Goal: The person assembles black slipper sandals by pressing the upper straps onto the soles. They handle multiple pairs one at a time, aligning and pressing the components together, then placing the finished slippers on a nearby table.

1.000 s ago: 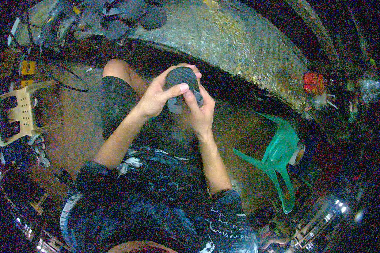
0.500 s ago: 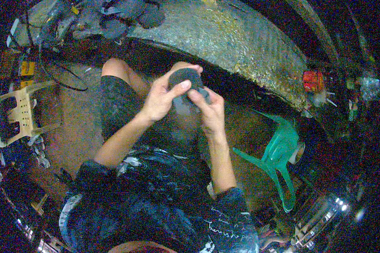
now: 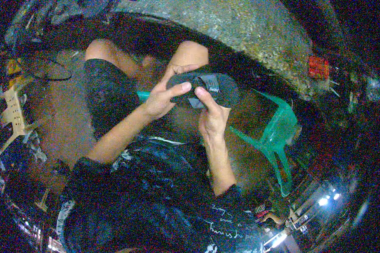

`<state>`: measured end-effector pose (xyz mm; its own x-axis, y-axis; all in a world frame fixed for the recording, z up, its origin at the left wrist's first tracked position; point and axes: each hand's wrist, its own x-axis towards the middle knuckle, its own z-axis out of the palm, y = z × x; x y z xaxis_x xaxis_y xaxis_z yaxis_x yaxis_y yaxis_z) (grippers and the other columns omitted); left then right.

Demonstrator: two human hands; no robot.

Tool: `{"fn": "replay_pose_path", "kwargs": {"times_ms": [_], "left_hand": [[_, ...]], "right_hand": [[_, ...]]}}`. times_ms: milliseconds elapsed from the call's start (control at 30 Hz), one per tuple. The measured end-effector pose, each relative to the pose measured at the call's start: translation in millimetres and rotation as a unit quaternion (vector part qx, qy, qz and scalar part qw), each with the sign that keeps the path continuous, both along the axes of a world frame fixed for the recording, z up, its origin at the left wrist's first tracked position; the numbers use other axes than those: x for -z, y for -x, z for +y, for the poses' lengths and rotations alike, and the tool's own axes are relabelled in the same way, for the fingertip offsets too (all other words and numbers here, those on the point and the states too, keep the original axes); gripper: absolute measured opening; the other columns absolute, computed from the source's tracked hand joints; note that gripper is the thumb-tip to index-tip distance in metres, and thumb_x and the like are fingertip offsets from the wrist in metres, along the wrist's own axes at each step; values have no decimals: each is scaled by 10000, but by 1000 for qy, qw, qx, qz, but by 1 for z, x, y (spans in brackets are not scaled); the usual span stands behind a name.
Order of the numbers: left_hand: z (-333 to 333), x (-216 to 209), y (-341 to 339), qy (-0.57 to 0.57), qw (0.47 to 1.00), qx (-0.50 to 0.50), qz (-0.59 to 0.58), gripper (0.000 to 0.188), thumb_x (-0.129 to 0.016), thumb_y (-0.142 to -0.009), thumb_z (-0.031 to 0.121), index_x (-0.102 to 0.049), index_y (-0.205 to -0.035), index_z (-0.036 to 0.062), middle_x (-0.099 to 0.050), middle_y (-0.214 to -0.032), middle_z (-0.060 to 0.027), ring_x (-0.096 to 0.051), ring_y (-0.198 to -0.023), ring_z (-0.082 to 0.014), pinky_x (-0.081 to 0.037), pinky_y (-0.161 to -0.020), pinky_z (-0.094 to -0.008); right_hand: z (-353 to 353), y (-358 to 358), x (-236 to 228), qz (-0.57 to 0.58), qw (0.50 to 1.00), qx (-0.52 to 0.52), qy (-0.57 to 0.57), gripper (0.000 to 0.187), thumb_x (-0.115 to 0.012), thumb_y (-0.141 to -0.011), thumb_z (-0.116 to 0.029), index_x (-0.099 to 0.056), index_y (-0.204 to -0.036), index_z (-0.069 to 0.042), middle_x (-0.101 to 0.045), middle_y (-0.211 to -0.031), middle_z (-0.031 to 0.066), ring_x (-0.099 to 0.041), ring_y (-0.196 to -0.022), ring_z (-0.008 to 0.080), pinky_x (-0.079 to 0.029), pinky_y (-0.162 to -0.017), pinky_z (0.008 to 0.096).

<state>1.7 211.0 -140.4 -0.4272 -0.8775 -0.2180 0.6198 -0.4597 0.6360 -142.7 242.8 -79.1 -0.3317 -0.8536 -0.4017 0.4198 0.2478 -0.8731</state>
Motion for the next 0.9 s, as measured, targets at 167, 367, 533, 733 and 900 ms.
{"fn": "replay_pose_path", "kwargs": {"times_ms": [167,367,533,733,900], "left_hand": [[2,13,-16,91,989,42,-107,561,-570,-1086,333,-461,-1550,37,-502,-1562,-105,-485,-1407,-229,-351,-1205,-378],[3,1,-10,15,979,-16,-200,429,-559,-1091,322,-627,-1348,-15,-679,-1310,-125,-602,-1243,-222,-427,-1117,-366],[11,0,7,8,932,-113,-345,376,-556,-1082,306,-676,-1151,-43,-733,-1108,-166,-677,-1035,-253,-508,-966,-381],[3,3,21,-38,871,-73,-485,361,-570,-1073,331,-661,-1205,7,-707,-1128,-108,-647,-1062,-217,-480,-1006,-358],[-29,-18,-10,-215,975,-1,58,429,-485,-1088,447,-683,-1158,73,-735,-1088,-93,-701,-1020,-226,-546,-959,-374]], "right_hand": [[-1,-29,9,152,988,15,15,383,-863,-781,-2,-713,-1132,-34,-741,-1060,60,-707,-929,193,-571,-881,338],[0,-35,31,253,967,11,6,349,-899,-775,-62,-728,-1076,-13,-749,-1038,60,-710,-923,191,-568,-888,340],[5,-43,44,318,948,6,-3,325,-899,-778,-68,-726,-1047,-10,-748,-1020,52,-712,-921,189,-562,-889,363],[-11,-50,54,363,929,41,52,256,-822,-823,34,-739,-1065,18,-744,-1001,62,-701,-899,170,-560,-874,333],[-19,-28,29,143,989,12,37,333,-844,-777,41,-720,-1080,-23,-728,-1019,54,-692,-934,167,-551,-882,323]]}}
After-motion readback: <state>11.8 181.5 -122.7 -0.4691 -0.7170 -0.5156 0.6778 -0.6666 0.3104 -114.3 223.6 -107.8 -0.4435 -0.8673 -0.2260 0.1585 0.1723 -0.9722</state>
